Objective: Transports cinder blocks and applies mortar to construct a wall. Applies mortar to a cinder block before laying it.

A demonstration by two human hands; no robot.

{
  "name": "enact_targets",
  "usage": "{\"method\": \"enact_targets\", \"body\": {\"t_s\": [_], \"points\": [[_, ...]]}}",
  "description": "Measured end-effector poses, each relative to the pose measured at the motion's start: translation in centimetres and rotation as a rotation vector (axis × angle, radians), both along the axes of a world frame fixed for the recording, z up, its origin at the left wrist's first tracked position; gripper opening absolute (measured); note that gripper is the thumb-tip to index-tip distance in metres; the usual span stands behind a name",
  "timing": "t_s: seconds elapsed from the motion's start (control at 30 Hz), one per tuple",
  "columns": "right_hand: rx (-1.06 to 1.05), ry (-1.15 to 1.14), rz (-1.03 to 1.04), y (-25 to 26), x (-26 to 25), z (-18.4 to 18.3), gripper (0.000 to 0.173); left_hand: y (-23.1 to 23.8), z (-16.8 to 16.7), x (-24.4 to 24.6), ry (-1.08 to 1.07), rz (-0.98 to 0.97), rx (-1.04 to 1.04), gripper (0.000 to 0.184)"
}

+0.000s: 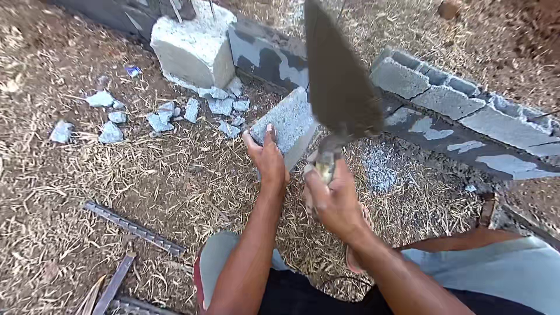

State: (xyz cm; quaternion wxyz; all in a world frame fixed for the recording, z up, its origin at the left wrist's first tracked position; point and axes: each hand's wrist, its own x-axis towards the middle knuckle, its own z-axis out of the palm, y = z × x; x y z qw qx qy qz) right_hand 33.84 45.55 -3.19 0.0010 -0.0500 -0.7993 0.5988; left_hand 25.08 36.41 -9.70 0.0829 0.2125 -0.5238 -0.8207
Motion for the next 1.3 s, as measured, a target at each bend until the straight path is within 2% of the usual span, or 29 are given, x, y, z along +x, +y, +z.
{"method": "enact_targets", "body": {"t_s": [0.07, 0.13, 0.2, 0.3, 0.37, 0.43, 0.5, 0.57, 0.63, 0.7, 0.77, 0.83, 0.93, 1.0, 1.07, 1.13, 1.2, 1.3], "points": [[-0.014, 0.080, 0.018, 0.0, -0.1, -0.3, 0.028, 0.0, 0.3, 0.1, -0.007, 0.001, -0.017, 0.050], [-0.011, -0.064, 0.037, 0.2, -0.5, -2.1, 0.032, 0.2, 0.4, 0.2, -0.007, 0.007, -0.042, 0.052], [-0.055, -0.194, 0.035, 0.7, -0.8, -1.8, 0.033, 0.5, 0.1, 0.3, 0.011, -0.003, -0.023, 0.057], [-0.120, -0.022, 0.014, 1.0, -0.6, 0.5, 0.023, 0.5, -0.1, -0.1, 0.007, 0.021, 0.049, 0.054], [-0.185, 0.022, 0.028, 1.2, -0.9, 0.2, 0.022, 0.5, -0.3, -0.1, 0.013, 0.026, 0.056, 0.051], [-0.292, -0.129, 0.075, 1.5, -1.4, -1.2, 0.019, 0.4, -0.2, 0.4, 0.018, -0.001, 0.006, 0.053], [-0.448, -0.249, 0.099, 2.4, -1.8, -0.3, 0.014, 0.4, -0.1, 0.5, 0.012, -0.008, -0.001, 0.054], [-0.485, -0.158, 0.059, 3.0, -1.9, 1.1, 0.013, 0.4, -0.1, 0.4, 0.005, -0.009, 0.013, 0.054], [-0.451, -0.071, 0.004, 3.1, -2.1, 0.8, 0.013, 0.4, -0.3, 0.9, 0.005, -0.013, 0.000, 0.054], [-0.483, -0.176, 0.039, 3.0, -2.3, -0.6, 0.011, 0.4, -0.5, 0.9, 0.027, 0.002, -0.007, 0.054], [-0.577, -0.316, 0.089, 3.4, -2.3, 0.1, 0.012, 0.6, -0.4, 0.6, 0.030, 0.011, 0.009, 0.054], [-0.519, -0.235, 0.049, 3.5, -2.4, 1.7, 0.012, 0.6, -0.3, 0.5, 0.023, 0.006, 0.022, 0.054], [-0.326, -0.056, -0.026, 3.2, -2.4, 0.7, 0.016, 0.5, -0.5, 0.9, 0.014, 0.005, -0.003, 0.054], [-0.334, -0.187, 0.034, 2.8, -2.0, -0.7, 0.015, 0.5, -0.5, 0.8, 0.018, 0.007, -0.013, 0.057], [-0.370, -0.284, 0.076, 2.6, -1.8, 0.4, 0.013, 0.7, -0.3, 0.5, 0.020, 0.012, 0.006, 0.057], [-0.304, -0.175, 0.041, 2.4, -1.6, 1.6, 0.014, 0.5, -0.3, 0.5, 0.011, 0.010, 0.021, 0.058], [-0.248, -0.076, -0.001, 2.3, -1.6, 0.7, 0.019, 0.4, -0.3, 0.8, -0.007, 0.000, -0.002, 0.058], [-0.316, -0.257, 0.041, 2.5, -1.5, -0.6, 0.015, 0.4, -0.2, 0.5, -0.004, 0.009, -0.012, 0.056]]}}
